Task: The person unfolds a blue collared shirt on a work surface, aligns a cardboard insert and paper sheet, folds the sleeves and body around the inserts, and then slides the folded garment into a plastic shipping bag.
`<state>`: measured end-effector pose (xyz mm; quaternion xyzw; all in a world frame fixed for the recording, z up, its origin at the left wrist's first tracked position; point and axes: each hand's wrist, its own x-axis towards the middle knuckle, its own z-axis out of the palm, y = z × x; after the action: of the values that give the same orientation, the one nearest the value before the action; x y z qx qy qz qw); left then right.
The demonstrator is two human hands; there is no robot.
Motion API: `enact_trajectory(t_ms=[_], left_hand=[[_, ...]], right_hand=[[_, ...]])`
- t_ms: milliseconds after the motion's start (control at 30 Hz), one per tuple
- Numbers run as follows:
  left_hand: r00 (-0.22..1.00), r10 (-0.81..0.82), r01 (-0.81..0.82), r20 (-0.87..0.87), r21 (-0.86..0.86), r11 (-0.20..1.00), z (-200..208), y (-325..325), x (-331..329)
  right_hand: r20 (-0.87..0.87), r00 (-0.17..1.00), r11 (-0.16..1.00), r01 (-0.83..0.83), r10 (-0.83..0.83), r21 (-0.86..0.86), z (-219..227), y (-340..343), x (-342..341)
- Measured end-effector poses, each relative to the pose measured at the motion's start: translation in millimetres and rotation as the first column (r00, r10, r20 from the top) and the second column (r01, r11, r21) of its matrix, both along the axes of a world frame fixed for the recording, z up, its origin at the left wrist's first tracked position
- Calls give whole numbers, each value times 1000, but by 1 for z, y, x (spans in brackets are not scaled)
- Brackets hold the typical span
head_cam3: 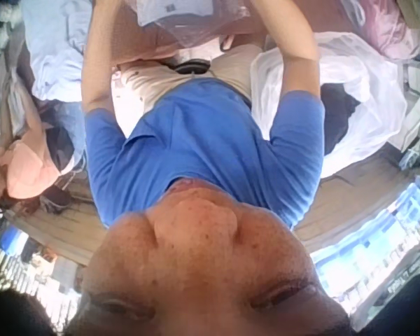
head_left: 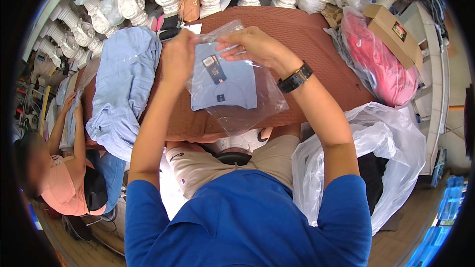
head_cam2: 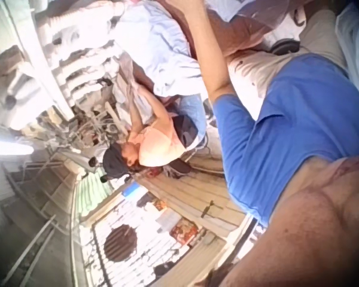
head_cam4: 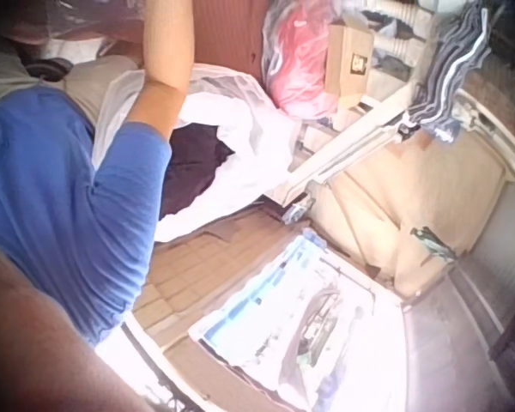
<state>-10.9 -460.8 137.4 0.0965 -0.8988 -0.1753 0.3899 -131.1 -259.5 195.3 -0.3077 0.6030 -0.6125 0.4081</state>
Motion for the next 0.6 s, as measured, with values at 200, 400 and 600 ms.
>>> enact_trajectory(t_ms=[200,400,600], left_hand=[[932,-330,-22,148,934,357,-66,-177,39],[828,-553,-122,95,992,-12,-135,-125,68],[868,-481,-147,120,989,-18,-146,-71,68]], right_hand=[[-325,931,908,273,-166,318,-97,36,-78],[-382,910,715,376,-164,589,-183,46,-25],[-187,958,837,281,-217,469,-216,44,-13]])
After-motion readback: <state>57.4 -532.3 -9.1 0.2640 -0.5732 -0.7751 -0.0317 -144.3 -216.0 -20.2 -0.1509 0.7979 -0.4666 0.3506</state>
